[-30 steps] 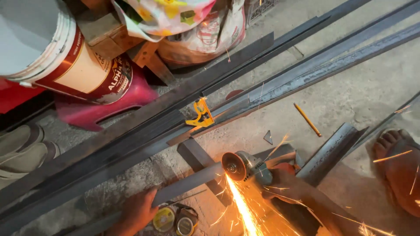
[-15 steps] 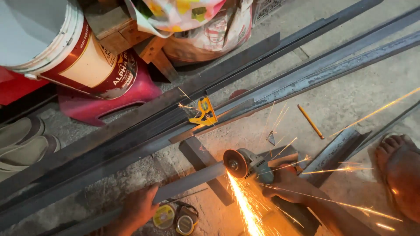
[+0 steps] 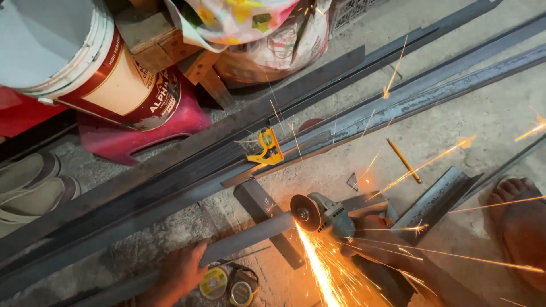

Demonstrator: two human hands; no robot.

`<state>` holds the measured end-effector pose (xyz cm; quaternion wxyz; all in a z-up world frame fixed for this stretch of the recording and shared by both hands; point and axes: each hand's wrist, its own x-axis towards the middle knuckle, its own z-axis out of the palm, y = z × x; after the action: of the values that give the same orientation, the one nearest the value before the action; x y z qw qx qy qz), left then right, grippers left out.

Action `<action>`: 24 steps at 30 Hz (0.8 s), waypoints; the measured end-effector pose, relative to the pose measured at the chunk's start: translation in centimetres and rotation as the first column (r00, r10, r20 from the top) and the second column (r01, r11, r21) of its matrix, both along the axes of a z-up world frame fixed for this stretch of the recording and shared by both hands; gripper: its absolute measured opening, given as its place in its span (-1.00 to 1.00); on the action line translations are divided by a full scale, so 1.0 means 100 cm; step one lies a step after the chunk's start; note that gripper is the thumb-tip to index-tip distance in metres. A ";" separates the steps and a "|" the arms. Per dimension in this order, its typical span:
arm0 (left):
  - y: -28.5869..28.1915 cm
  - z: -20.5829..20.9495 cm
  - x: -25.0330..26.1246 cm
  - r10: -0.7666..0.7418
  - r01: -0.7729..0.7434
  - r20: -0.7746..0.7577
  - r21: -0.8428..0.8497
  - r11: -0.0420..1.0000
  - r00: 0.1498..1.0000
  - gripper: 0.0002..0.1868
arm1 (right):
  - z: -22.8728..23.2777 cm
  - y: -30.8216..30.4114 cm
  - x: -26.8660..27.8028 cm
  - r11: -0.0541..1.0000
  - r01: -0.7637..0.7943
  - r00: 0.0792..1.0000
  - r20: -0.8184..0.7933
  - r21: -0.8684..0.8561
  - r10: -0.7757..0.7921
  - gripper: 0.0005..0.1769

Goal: Cutting metal profiles using a handheld angle grinder on a workshop floor.

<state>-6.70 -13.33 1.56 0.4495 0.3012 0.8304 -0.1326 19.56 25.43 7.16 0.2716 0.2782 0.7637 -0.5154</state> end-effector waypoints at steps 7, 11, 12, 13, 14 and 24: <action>-0.001 -0.002 -0.001 -0.011 0.012 -0.010 0.057 0.998 1.000 -0.21 | 0.033 -0.004 -0.013 0.993 0.091 0.959 0.275 -0.073 -0.067 -0.71; 0.001 -0.001 0.001 -0.005 0.006 -0.038 0.033 0.999 0.999 -0.21 | 0.044 -0.010 -0.015 0.980 0.197 0.969 0.152 0.019 -0.198 -0.72; -0.001 -0.004 0.001 -0.007 0.008 -0.036 0.031 0.999 0.999 -0.21 | 0.032 -0.006 -0.011 0.980 0.199 0.968 0.153 0.018 -0.199 -0.72; -0.003 -0.007 0.000 -0.009 0.010 -0.019 0.035 0.999 1.000 -0.19 | 0.020 -0.002 -0.007 0.998 -0.015 0.991 0.136 0.064 0.006 -0.70; -0.006 -0.009 -0.001 -0.014 0.014 -0.001 0.037 0.999 1.000 -0.17 | 0.009 0.001 -0.002 0.968 -0.224 0.969 0.128 0.112 0.210 -0.67; 0.002 0.006 0.002 -0.013 0.014 -0.015 0.080 0.997 1.000 -0.34 | 0.013 -0.016 0.012 0.920 0.311 0.949 0.125 -0.237 -0.288 -0.80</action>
<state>-6.50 -13.09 2.18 0.4304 0.3237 0.8361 -0.1045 20.79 23.86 8.42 0.2563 0.3771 0.6271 -0.6315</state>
